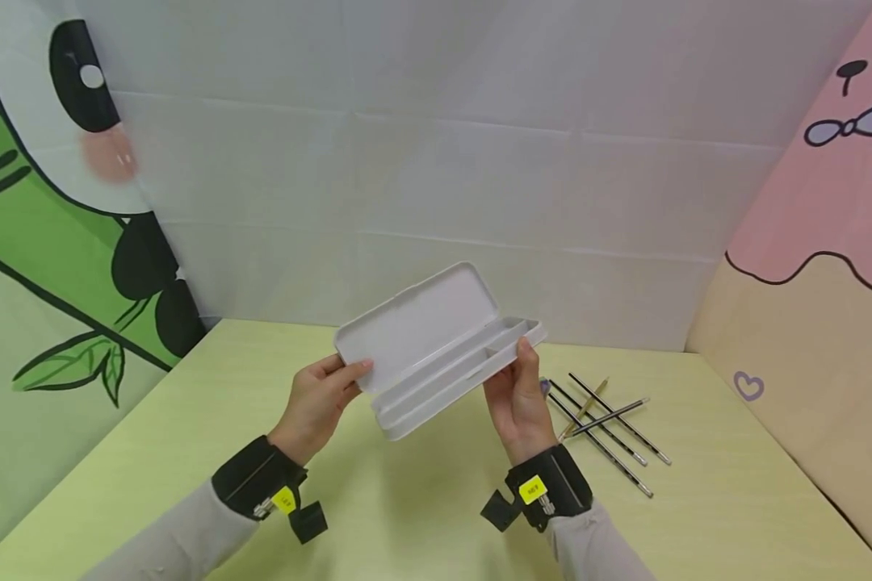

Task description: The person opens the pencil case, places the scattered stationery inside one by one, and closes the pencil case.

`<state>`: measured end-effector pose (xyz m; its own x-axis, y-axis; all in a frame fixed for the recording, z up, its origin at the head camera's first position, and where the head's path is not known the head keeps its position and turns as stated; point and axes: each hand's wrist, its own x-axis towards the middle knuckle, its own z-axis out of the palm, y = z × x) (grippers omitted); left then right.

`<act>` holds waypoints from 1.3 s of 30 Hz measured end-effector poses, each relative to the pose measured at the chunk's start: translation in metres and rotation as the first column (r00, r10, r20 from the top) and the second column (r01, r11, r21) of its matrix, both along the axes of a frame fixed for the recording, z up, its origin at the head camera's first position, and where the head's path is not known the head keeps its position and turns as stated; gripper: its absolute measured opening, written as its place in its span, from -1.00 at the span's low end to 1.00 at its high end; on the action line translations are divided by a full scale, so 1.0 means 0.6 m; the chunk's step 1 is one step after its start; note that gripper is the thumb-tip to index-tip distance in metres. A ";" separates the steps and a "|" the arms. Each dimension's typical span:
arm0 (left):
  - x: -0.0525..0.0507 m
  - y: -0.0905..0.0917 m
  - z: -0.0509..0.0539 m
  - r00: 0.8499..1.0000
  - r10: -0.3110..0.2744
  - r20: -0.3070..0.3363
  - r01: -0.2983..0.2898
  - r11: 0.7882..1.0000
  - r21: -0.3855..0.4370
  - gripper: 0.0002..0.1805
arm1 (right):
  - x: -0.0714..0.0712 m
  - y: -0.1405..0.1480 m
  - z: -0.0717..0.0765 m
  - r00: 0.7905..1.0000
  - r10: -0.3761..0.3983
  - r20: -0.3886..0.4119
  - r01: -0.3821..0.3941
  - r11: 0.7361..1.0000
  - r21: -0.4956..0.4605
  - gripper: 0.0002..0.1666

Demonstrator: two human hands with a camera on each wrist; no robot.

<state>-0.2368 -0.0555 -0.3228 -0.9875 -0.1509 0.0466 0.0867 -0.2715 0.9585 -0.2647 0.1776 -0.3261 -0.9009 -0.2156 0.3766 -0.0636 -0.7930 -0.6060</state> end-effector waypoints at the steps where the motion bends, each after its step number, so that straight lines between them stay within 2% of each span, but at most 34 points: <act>1: 0.000 0.000 0.000 1.000 0.004 0.003 -0.004 1.000 0.005 -0.56 | 0.000 0.000 0.000 1.000 -0.003 -0.004 0.003 1.000 0.003 -0.36; 14: -0.006 -0.001 -0.003 1.000 0.023 0.006 -0.023 0.999 0.029 -0.59 | -0.002 -0.006 0.002 0.999 0.002 -0.039 -0.002 1.000 -0.011 -0.38; 19: -0.006 -0.003 -0.001 1.000 0.031 0.002 -0.031 0.999 0.043 -0.60 | -0.005 -0.007 0.000 0.996 0.003 -0.089 -0.004 1.000 -0.012 -0.43; 23: -0.005 -0.006 0.001 0.999 0.044 -0.012 -0.043 0.999 0.023 -0.60 | -0.006 -0.005 -0.003 0.991 0.010 -0.132 -0.011 1.000 -0.005 -0.50; 29: -0.005 -0.011 0.003 0.998 0.053 -0.021 -0.053 0.999 -0.001 -0.59 | -0.005 0.003 -0.005 0.985 0.022 -0.172 -0.008 0.997 0.083 -0.46; 33: -0.006 -0.016 0.006 0.998 0.054 -0.025 -0.054 0.998 -0.012 -0.58 | -0.005 0.016 0.001 0.975 0.048 -0.215 -0.008 0.983 0.186 -0.47; 37: -0.005 -0.024 0.010 0.998 0.053 -0.029 -0.054 0.998 -0.023 -0.55 | -0.008 0.040 0.016 0.979 0.025 -0.203 0.044 0.944 0.328 -0.42; 39: -0.005 -0.029 0.010 0.998 0.053 -0.028 -0.053 0.998 -0.024 -0.55 | -0.008 0.054 0.028 0.987 0.004 -0.159 0.057 0.923 0.380 -0.26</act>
